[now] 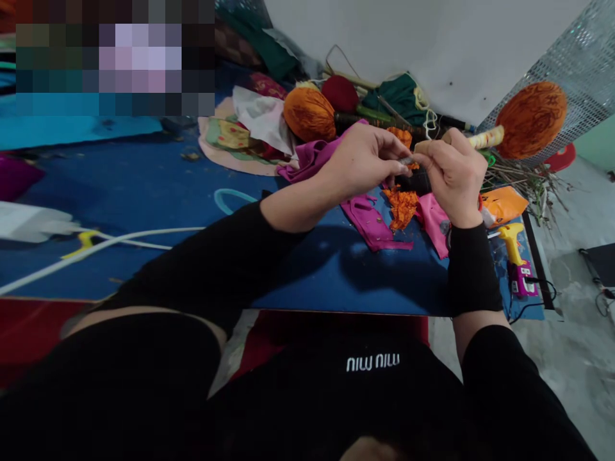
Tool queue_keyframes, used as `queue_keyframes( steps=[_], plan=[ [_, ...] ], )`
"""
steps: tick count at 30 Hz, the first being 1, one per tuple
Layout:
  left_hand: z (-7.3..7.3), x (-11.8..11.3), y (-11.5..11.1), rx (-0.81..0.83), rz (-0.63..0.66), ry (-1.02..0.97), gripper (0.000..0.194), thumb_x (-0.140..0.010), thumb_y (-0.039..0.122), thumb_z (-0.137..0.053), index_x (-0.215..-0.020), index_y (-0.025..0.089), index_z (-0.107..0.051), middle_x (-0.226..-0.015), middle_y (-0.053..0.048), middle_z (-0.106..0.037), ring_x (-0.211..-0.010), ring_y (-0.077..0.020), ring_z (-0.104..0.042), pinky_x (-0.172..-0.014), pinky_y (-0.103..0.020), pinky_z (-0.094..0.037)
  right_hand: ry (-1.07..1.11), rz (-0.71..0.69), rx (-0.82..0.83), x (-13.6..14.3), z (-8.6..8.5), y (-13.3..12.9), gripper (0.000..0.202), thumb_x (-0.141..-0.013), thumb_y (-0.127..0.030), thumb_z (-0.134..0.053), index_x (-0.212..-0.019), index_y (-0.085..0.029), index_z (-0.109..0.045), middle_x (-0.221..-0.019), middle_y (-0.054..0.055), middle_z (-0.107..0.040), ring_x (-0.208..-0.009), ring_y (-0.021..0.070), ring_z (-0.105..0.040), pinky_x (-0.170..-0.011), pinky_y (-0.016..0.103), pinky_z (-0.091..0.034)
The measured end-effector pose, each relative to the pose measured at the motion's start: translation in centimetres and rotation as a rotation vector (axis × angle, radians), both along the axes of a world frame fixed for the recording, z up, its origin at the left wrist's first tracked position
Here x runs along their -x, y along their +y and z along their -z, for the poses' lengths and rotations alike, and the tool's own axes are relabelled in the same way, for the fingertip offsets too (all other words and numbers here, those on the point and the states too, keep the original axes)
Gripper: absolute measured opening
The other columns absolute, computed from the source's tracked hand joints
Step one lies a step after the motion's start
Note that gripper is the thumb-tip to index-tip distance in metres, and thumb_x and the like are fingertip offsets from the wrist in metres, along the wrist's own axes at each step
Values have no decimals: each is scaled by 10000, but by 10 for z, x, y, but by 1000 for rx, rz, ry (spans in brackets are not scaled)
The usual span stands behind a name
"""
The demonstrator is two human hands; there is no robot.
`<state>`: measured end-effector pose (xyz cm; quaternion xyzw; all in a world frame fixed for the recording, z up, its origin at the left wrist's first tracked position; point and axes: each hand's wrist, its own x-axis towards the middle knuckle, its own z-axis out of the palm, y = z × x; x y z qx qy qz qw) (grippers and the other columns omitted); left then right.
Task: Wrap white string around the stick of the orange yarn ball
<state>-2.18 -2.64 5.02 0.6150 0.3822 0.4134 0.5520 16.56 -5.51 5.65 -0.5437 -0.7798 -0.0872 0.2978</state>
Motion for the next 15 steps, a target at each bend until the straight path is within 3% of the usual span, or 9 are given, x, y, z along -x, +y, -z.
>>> queue_keyframes(
  steps=[4, 9, 15],
  plan=[
    [-7, -1, -6, 4, 0, 39, 241, -799, -62, -724, -741, 169, -761, -650, 22, -688, -599, -126, -596, -669, -299, -513, 14, -26, -29, -3, 4, 6, 376, -1112, -559, -523, -1037, -322, -805, -924, 45, -677, -848, 199, -614, -761, 360, -469],
    [3, 1, -5, -230, -19, 229, 71, -864, 116, -777, -873, 165, -826, -870, -39, -804, -859, -209, -722, -843, -320, -525, 91, -32, 19, -9, 4, 12, 293, -1057, -535, -671, -966, -278, -779, -927, 33, -689, -833, 185, -590, -781, 342, -480],
    [10, 3, -7, -344, -11, 329, 141, -853, 148, -757, -931, 228, -843, -999, -65, -833, -1066, -275, -761, -979, -340, -518, 161, -37, 119, -15, 2, 16, 281, -1027, -537, -714, -864, -310, -688, -894, 28, -708, -892, 212, -617, -853, 363, -511]
  ],
)
